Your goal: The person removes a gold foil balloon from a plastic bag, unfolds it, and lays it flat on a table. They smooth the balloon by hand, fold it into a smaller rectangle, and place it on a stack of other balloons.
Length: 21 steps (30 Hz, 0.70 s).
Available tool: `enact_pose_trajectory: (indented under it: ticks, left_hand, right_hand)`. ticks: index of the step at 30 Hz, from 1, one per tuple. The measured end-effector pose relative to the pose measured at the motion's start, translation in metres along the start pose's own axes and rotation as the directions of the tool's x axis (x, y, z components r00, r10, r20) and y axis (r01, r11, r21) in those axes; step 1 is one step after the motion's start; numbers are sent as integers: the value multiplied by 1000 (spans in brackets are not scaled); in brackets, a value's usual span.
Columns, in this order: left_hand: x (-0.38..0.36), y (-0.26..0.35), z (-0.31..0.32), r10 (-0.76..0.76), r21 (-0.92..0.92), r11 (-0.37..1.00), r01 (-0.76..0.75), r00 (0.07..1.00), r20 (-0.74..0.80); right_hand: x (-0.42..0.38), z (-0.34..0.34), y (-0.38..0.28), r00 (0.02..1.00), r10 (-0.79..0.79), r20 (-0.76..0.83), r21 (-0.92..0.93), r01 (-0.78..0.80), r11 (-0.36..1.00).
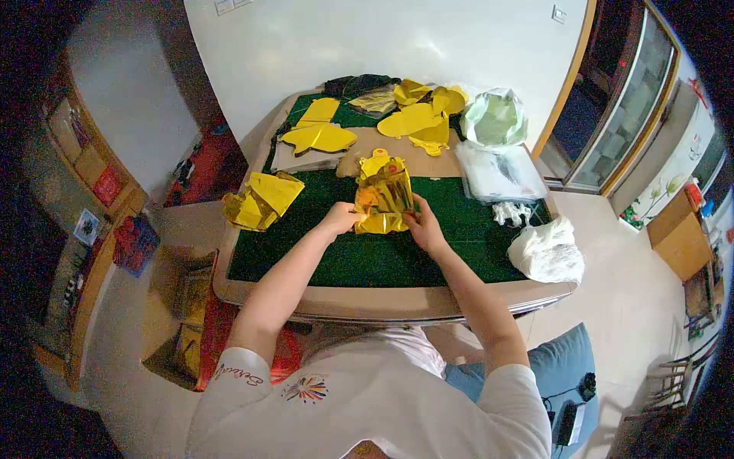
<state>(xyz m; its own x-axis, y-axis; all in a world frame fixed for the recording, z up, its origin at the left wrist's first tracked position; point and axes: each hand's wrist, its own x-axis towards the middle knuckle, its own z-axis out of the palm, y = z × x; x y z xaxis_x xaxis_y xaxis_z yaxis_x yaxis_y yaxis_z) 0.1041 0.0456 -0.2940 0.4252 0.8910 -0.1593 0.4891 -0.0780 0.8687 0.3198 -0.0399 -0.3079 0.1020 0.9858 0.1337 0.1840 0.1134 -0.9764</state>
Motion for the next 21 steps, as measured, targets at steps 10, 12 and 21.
enact_pose_trajectory:
  ticks: [10, 12, 21]
  left_hand:
    - [18, 0, 2, -111, 14, 994, 111, 994, -25]
    - [20, 1, 2, -129, 42, 990, 131, 991, -45]
    - [19, 3, 3, -160, 25, 987, 161, 986, -37]
  right_hand:
    - [-2, 6, -10, 956, -223, -189, -427, 124, 896]
    - [2, 5, -16, 849, -526, -45, -774, 303, 556]
    - [3, 26, 2, 943, -312, 117, -868, 250, 430]
